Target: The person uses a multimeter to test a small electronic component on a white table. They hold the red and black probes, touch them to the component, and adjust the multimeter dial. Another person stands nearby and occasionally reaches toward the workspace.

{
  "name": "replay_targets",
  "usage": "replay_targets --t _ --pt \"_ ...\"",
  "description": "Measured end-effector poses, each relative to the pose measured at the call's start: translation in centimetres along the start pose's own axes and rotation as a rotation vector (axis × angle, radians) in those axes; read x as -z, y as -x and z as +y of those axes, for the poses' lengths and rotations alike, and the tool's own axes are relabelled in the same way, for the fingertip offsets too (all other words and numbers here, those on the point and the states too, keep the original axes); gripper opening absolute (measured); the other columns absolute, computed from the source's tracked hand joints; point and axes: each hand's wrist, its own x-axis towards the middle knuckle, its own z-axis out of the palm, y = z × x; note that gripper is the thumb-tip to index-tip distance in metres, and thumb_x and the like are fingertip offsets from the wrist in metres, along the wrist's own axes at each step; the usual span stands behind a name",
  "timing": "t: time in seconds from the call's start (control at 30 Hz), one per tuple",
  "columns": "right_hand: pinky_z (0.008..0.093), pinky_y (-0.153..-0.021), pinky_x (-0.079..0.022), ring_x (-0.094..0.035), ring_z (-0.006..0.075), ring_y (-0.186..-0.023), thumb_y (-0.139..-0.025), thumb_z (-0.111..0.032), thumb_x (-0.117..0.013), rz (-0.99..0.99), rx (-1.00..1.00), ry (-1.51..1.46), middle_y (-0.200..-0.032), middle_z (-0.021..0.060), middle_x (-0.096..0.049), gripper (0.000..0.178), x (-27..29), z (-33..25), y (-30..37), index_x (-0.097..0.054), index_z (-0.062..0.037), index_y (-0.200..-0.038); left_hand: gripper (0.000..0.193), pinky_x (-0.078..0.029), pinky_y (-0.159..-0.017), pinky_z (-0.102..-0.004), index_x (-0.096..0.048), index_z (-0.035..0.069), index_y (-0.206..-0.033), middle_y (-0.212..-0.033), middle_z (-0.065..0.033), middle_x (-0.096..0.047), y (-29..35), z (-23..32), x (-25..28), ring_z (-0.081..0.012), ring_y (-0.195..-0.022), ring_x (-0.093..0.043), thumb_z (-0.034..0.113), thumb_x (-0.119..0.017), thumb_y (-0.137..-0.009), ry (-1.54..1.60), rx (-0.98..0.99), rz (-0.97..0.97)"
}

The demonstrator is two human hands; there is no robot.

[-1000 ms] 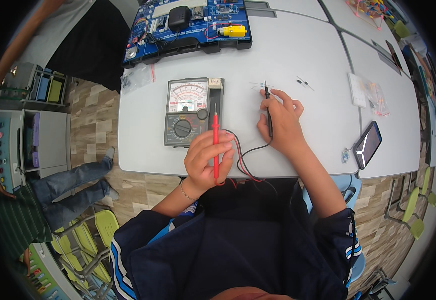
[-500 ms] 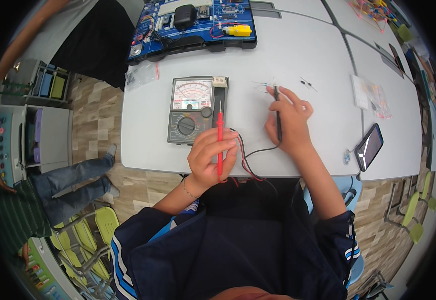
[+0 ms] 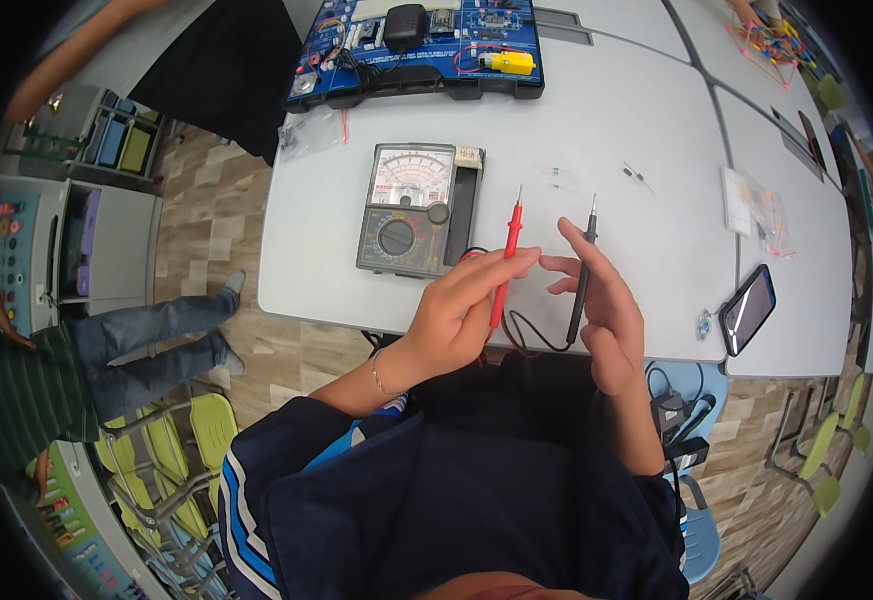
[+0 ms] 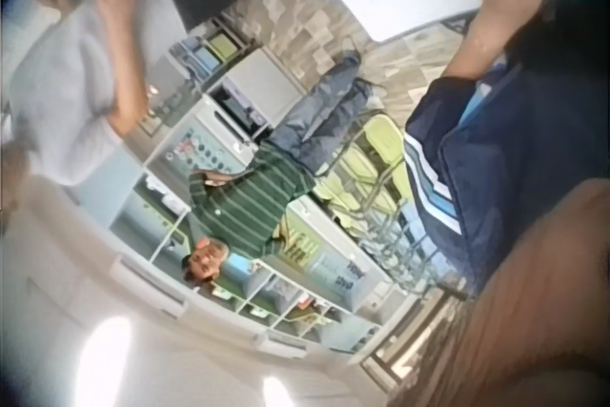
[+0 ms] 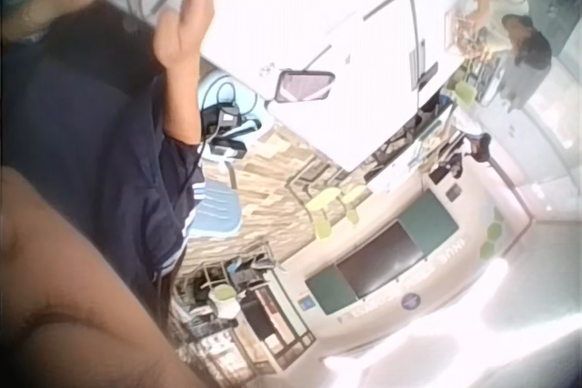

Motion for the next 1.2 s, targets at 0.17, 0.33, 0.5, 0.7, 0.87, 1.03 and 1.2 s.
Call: replay_targets --t 0.17,0.33,0.5,0.7,0.87,1.03,1.2 --pt "0.0346 -0.086 -0.060 -0.071 0.0292 -0.120 -0.085 0.003 -0.076 0.138 0.214 0.386 -0.158 0.0243 -0.052 0.069 -2.9 0.9 0.6 -0.054 0.0041 -0.151 0.065 -0.042 -0.116 -0.0425 -0.042 -0.005 -0.161 -0.158 -0.0192 -0.054 -0.4 1.5 -1.4 -0.0314 -0.136 -0.054 0.003 -0.042 -0.096 0.195 0.001 -0.045" --pt "0.0345 -0.089 -0.064 -0.074 0.0264 -0.113 -0.091 0.010 -0.073 0.299 0.239 0.302 -0.150 0.0258 -0.059 0.063 -4.1 1.5 0.6 -0.053 0.0055 -0.151 0.071 -0.022 -0.125 -0.0472 -0.027 -0.006 -0.168 -0.173 -0.0262 -0.029 -0.3 2.3 -4.2 -0.0351 -0.144 -0.041 0.024 -0.041 -0.105 0.313 0.010 -0.062" --pt "0.0323 -0.086 -0.065 -0.076 0.0254 -0.108 -0.099 0.010 -0.066 0.354 0.195 0.338 -0.148 0.0244 -0.060 0.051 -1.5 0.9 0.5 -0.055 0.0070 -0.149 0.069 -0.030 -0.122 -0.0488 -0.043 0.000 -0.162 -0.170 -0.0282 -0.035 -0.4 2.1 -3.4 -0.0367 -0.147 -0.047 0.020 -0.065 -0.099 -0.081 -0.184 0.026" --pt "0.0284 -0.075 -0.059 -0.074 0.0159 -0.092 -0.107 -0.003 -0.061 0.509 0.082 0.889 -0.115 0.0124 -0.075 0.038 7.2 0.9 -1.0 -0.061 -0.0049 -0.145 0.012 -0.057 -0.077 -0.0328 -0.076 0.002 -0.105 -0.099 -0.0131 -0.076 2.6 -1.1 2.8 -0.0243 -0.083 -0.071 0.006 -0.073 -0.094 -0.461 -0.099 0.485" --pt "0.0301 -0.065 -0.048 -0.057 0.0157 -0.067 -0.104 -0.010 -0.066 0.477 -0.150 1.090 -0.081 0.0107 -0.065 0.011 10.2 1.9 -2.4 -0.063 -0.0086 -0.114 0.011 -0.047 -0.060 -0.0283 -0.071 0.004 -0.091 -0.082 -0.0052 -0.068 3.6 -2.2 6.0 -0.0142 -0.066 -0.058 0.010 -0.081 -0.090 -0.683 0.118 0.616" --pt "0.0319 -0.066 -0.047 -0.051 0.0230 -0.065 -0.100 -0.012 -0.071 0.429 -0.192 1.145 -0.075 0.0115 -0.056 0.019 11.1 3.0 -3.9 -0.053 -0.0060 -0.099 0.016 -0.043 -0.055 -0.0276 -0.075 0.003 -0.086 -0.080 -0.0039 -0.067 1.5 -1.9 5.8 -0.0119 -0.060 -0.054 0.015 -0.085 -0.088 -0.707 0.191 0.627" --pt "0.0378 -0.078 -0.053 -0.064 0.0284 -0.083 -0.097 -0.015 -0.076 0.399 -0.165 1.291 -0.089 0.0113 -0.067 0.020 10.8 3.5 -4.0 -0.059 -0.0063 -0.098 0.024 -0.047 -0.055 -0.0298 -0.076 0.001 -0.080 -0.076 -0.0076 -0.068 0.8 -1.2 5.8 -0.0160 -0.059 -0.059 0.021 -0.087 -0.087 -0.715 0.356 0.640"
